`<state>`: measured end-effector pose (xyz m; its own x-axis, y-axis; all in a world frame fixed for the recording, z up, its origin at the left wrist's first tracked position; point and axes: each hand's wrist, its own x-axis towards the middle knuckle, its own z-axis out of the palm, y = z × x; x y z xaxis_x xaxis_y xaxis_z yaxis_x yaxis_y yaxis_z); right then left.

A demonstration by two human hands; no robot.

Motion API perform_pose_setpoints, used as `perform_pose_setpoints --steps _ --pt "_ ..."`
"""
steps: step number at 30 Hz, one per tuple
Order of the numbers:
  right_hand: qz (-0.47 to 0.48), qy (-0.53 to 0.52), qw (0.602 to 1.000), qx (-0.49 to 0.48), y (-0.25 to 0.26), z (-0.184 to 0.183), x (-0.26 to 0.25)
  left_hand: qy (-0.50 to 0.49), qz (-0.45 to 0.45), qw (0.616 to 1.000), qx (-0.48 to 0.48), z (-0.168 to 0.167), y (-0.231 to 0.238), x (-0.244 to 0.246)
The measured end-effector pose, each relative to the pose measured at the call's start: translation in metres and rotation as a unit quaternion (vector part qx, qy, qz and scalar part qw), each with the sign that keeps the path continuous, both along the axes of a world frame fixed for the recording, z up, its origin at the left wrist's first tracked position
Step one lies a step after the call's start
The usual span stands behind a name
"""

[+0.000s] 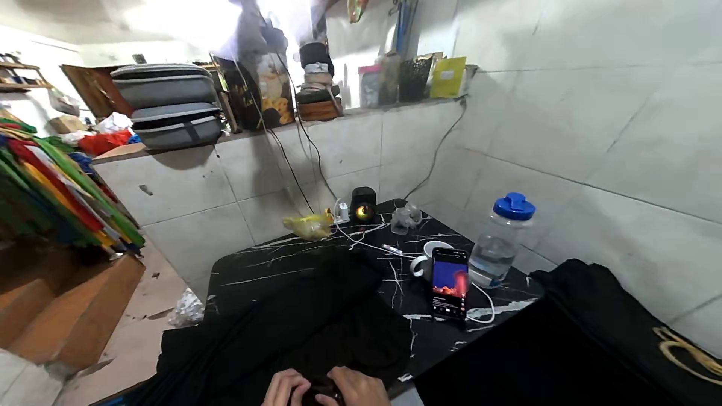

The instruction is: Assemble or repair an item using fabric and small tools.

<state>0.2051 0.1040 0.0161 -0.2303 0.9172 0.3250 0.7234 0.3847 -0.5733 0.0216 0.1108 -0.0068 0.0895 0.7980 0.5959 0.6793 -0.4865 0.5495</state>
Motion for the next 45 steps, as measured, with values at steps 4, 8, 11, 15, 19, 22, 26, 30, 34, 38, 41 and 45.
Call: perform_pose_setpoints --steps 4,8,11,15,19,22,26,30,34,38,41,45 --pt "0.011 -0.006 0.999 -0.045 -0.001 0.0 -0.009 0.056 0.037 0.998 0.018 0.003 -0.007 0.006" --pt "0.007 -0.013 0.999 -0.049 0.0 -0.001 -0.014 0.07 0.065 0.995 0.038 0.001 -0.008 0.008" --pt "-0.028 -0.03 0.999 -0.012 -0.001 -0.005 -0.017 0.045 0.05 0.997 0.04 0.002 -0.008 0.007" --pt "-0.094 0.033 0.994 0.051 0.002 0.0 -0.015 0.016 -0.084 0.996 -0.015 0.01 -0.007 -0.014" --pt "-0.048 0.046 0.996 0.052 0.018 -0.002 -0.005 0.084 -0.071 0.992 -0.067 0.023 -0.003 -0.04" --pt "0.042 0.005 0.998 -0.054 0.03 0.0 0.003 0.171 -0.03 0.982 -0.078 0.018 0.001 -0.047" --pt "0.079 -0.061 0.985 -0.138 0.035 0.012 0.009 0.245 -0.029 0.964 -0.099 -0.001 0.005 -0.055" --pt "0.074 -0.08 0.981 -0.16 0.037 0.015 0.018 0.215 -0.004 0.975 -0.06 -0.009 0.008 -0.064" --pt "0.06 -0.076 0.986 -0.138 0.037 0.01 0.016 0.231 -0.004 0.972 -0.042 -0.005 0.009 -0.059" --pt "0.061 -0.087 0.985 -0.137 0.037 0.009 0.017 0.168 -0.03 0.984 -0.046 0.002 0.001 -0.056" --pt "0.056 -0.088 0.98 -0.17 0.039 0.012 0.018 0.139 -0.027 0.989 -0.048 0.007 -0.001 -0.059" --pt "0.069 -0.084 0.981 -0.161 0.033 0.017 0.015 0.209 -0.004 0.971 -0.118 0.019 -0.001 -0.061"
